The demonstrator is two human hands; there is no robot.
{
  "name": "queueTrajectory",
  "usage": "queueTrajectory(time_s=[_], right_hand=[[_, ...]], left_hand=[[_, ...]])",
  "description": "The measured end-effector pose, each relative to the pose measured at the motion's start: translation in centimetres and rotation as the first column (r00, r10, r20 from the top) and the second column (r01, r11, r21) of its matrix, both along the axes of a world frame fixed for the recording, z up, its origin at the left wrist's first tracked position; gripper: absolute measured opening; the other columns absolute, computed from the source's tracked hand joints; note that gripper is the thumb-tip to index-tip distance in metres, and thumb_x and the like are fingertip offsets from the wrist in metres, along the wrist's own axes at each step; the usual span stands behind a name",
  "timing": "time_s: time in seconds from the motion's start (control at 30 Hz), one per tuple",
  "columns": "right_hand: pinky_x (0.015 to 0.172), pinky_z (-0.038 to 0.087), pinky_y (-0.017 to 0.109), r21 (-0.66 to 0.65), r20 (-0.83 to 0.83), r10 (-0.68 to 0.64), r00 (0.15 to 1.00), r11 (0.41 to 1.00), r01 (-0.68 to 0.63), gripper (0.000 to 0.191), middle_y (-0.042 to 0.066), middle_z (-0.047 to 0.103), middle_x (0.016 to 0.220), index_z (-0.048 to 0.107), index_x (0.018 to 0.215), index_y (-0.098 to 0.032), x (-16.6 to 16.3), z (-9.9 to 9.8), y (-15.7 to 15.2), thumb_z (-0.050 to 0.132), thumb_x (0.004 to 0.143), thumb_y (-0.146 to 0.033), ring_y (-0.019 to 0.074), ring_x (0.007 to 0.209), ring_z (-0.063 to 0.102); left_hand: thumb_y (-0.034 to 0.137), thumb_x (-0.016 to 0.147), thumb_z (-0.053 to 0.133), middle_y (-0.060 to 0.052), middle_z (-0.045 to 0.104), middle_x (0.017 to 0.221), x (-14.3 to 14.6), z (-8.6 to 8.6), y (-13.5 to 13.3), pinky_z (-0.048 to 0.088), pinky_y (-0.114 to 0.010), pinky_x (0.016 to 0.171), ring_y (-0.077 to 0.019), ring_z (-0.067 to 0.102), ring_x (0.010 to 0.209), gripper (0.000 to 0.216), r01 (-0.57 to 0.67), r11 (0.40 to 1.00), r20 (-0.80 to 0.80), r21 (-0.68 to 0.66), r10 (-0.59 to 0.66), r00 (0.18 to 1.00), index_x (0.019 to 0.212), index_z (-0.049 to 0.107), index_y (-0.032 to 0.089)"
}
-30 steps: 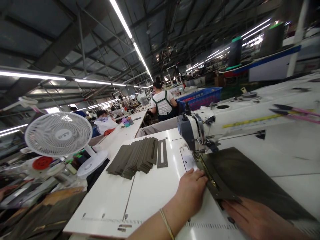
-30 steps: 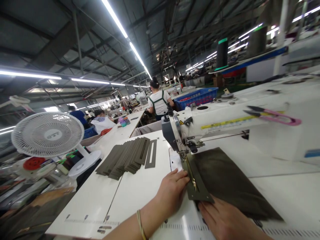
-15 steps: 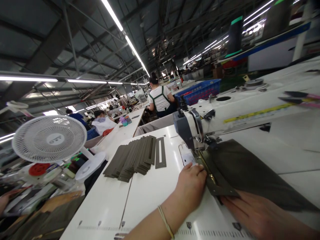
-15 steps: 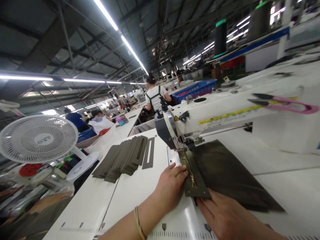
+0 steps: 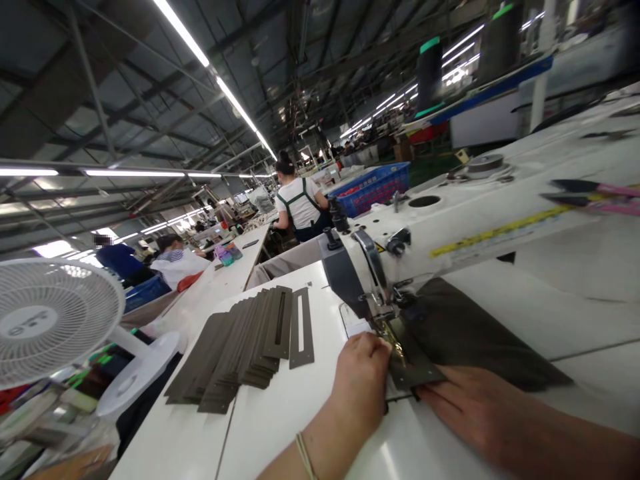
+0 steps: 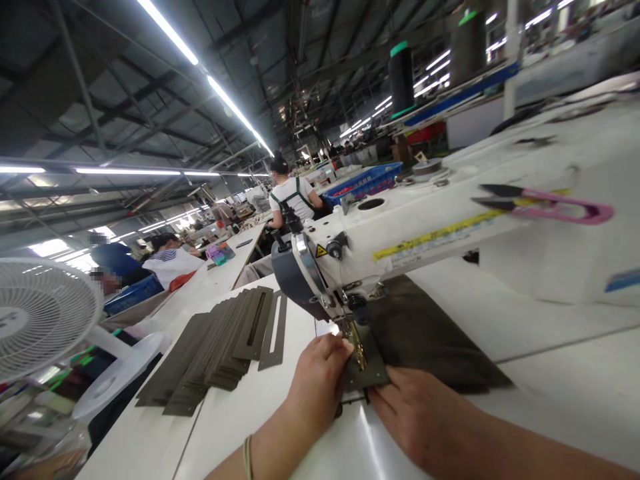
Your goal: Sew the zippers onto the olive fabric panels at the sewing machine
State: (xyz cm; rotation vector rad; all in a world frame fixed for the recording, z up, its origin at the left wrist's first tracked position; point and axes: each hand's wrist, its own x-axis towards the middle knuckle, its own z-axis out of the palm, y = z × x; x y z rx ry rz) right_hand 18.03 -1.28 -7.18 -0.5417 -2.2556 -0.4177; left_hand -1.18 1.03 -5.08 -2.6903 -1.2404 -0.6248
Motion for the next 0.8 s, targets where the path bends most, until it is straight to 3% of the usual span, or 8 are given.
queueTrajectory(time_s=[0.2,0.4,0.5,0.57,0.67,0.8], right_hand=[[0.062,0.052,0.028,0.019,0.021,-0.007,1.0,1.0,0.006,0.039,0.005,0.069,0.076,0.066,0.081,-0.015,-0.1,-0.2,1.1,0.033,0.081,0.005,0.017,0.066,0.062],[0.069,0.055,0.026,-0.095,-0.006,0.023,1.0,0.995,-0.024,0.035,0.005,0.071,0.084,0.066,0.093,-0.017,1.0,0.7,0.9,0.035,0.087,-0.003,0.0158,0.076,0.066],[0.071,0.057,0.032,-0.142,-0.037,-0.082,0.996,0.987,0.076,0.025,0.007,0.071,0.091,0.066,0.099,-0.019,1.1,0.9,1.8,0.043,0.09,-0.014,0.0196,0.08,0.068],[0.072,0.057,0.036,-0.207,-0.025,-0.143,0.989,0.969,0.135,0.02,0.009,0.07,0.095,0.066,0.099,-0.018,0.6,1.0,2.8,0.053,0.085,-0.018,0.0227,0.082,0.068],[0.072,0.057,0.034,-0.357,0.068,-0.129,0.989,0.923,0.144,0.018,0.009,0.071,0.092,0.067,0.092,-0.017,-0.3,1.6,4.1,0.058,0.077,-0.013,0.0227,0.081,0.069],[0.068,0.054,0.027,-0.423,0.099,-0.029,0.995,0.904,0.068,0.03,0.006,0.072,0.084,0.065,0.083,-0.018,-0.8,2.7,5.0,0.045,0.073,0.001,0.0192,0.076,0.07]], left_hand=[[0.003,0.082,0.052,-0.009,0.063,0.097,-0.1,0.0,0.9,0.058,-0.038,0.079,-0.0245,0.062,0.09,0.025,-0.042,0.999,-0.043,-0.024,0.041,0.998,0.099,0.063,0.017],[0.004,0.073,0.058,-0.012,0.063,0.101,0.2,0.9,-0.3,0.056,-0.039,0.085,-0.0272,0.06,0.095,0.029,-0.057,0.988,-0.03,-0.143,0.053,0.998,0.1,0.064,0.013],[0.007,0.075,0.058,-0.012,0.061,0.104,0.4,1.2,-1.5,0.055,-0.039,0.09,-0.0262,0.059,0.097,0.027,-0.065,0.978,0.058,-0.196,0.078,0.995,0.101,0.063,0.013],[0.01,0.081,0.054,-0.01,0.061,0.104,0.6,1.3,-2.1,0.055,-0.039,0.09,-0.0248,0.059,0.096,0.021,-0.08,0.975,0.102,-0.208,0.104,0.989,0.1,0.062,0.015],[0.015,0.089,0.05,-0.01,0.061,0.104,0.8,1.1,-2.5,0.054,-0.04,0.091,-0.0237,0.059,0.095,0.016,-0.102,0.972,0.132,-0.21,0.131,0.982,0.101,0.061,0.016],[0.018,0.082,0.061,-0.011,0.06,0.109,0.7,0.4,-2.4,0.053,-0.041,0.096,-0.0258,0.058,0.101,0.024,-0.117,0.97,0.096,-0.211,0.14,0.985,0.106,0.062,0.015]])
